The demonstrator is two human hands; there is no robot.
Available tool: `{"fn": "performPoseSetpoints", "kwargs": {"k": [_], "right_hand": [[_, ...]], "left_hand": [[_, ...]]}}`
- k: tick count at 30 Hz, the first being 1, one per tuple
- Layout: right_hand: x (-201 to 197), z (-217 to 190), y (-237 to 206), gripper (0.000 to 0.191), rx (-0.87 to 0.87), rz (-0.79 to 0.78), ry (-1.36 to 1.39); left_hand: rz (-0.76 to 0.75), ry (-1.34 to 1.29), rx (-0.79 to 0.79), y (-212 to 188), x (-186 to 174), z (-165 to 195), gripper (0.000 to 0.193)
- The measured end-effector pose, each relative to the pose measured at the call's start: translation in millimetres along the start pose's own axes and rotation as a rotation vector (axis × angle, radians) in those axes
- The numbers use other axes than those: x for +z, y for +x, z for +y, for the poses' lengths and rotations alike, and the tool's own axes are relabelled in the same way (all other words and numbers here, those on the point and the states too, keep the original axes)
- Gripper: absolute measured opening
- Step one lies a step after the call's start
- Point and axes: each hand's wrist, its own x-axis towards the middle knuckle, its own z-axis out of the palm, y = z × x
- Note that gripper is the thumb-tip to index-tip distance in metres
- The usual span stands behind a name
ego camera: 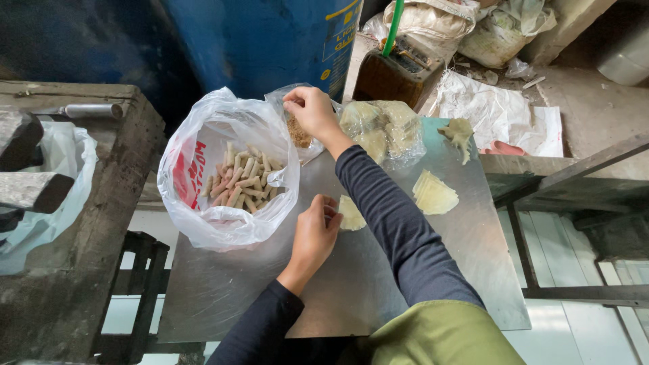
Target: The person sits at a stainless steel table and folds thin dough wrappers around a brown filling, using a small spoon to scoop filling from a plastic container onto each wrapper. They fold and press each wrapper closed and place the finished filled rolls into a plastic bag holding many similar rolls.
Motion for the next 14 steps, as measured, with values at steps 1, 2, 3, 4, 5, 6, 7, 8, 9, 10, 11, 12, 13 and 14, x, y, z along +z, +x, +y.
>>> {"fn": "performPoseSetpoints", "kwargs": {"k": [1,2,3,4,5,6,7,8,9,10,11,12,13,14], "right_hand": [[0.2,-1.0,-0.1,0.012,0.035,0.029,0.027],[-0.3,-0.6,-1.1,0.011,0.073,0.060,0.052],[-0.2,-0.9,-2.1,0.010,0.111,0.089,0.077],[-2.5,-0.6,-3.4,0.011,0.100,0.088,0.088],[-6.8,0.3,-5.5,0.011,0.089,0.084,0.099],[-10.8,1.5,-8.2,0.012,0.079,0.082,0.111],[-12.8,2.5,-10.5,0.011,0.051,0.085,0.072],[-15.4,4.1,-13.8,0.010,0.021,0.089,0.033],[-18.2,6.2,-16.5,0.010,-0.010,0.092,-0.007],[-21.2,8.7,-18.3,0.009,-0.092,0.130,-0.063],[-21.4,11.1,-20.2,0.009,-0.175,0.168,-0.117],[-20.8,13.8,-21.9,0.011,-0.258,0.203,-0.170],[-19.7,16.7,-22.6,0.013,-0.245,0.202,-0.188],[-18.7,19.7,-23.1,0.015,-0.232,0.202,-0.206]], "left_hand": [[-0.008,-0.002,-0.006,-0.1,-0.9,0.0,0.023],[-0.019,-0.004,-0.013,-0.8,-1.6,0.0,0.023],[-0.030,-0.008,-0.021,-1.5,-3.0,-0.7,0.023],[-0.029,-0.016,-0.032,-1.3,-3.2,-1.1,0.023],[-0.026,-0.026,-0.044,-0.6,-3.2,-1.5,0.024],[-0.024,-0.034,-0.058,-1.0,-3.1,-2.1,0.024],[-0.016,-0.022,-0.043,-1.0,-5.0,-3.5,0.024],[-0.009,-0.011,-0.027,-0.6,-6.1,-4.8,0.024],[0.000,0.000,-0.010,-0.3,-6.0,-5.7,0.024],[0.002,0.004,-0.012,0.7,-4.8,-6.3,0.024],[0.004,0.010,-0.014,1.7,-5.5,-7.8,0.024],[0.007,0.016,-0.017,2.2,-5.5,-9.4,0.024],[0.011,0.021,-0.012,2.8,-5.0,-10.8,0.025],[0.013,0.027,-0.007,3.1,-4.2,-12.1,0.026]]}}
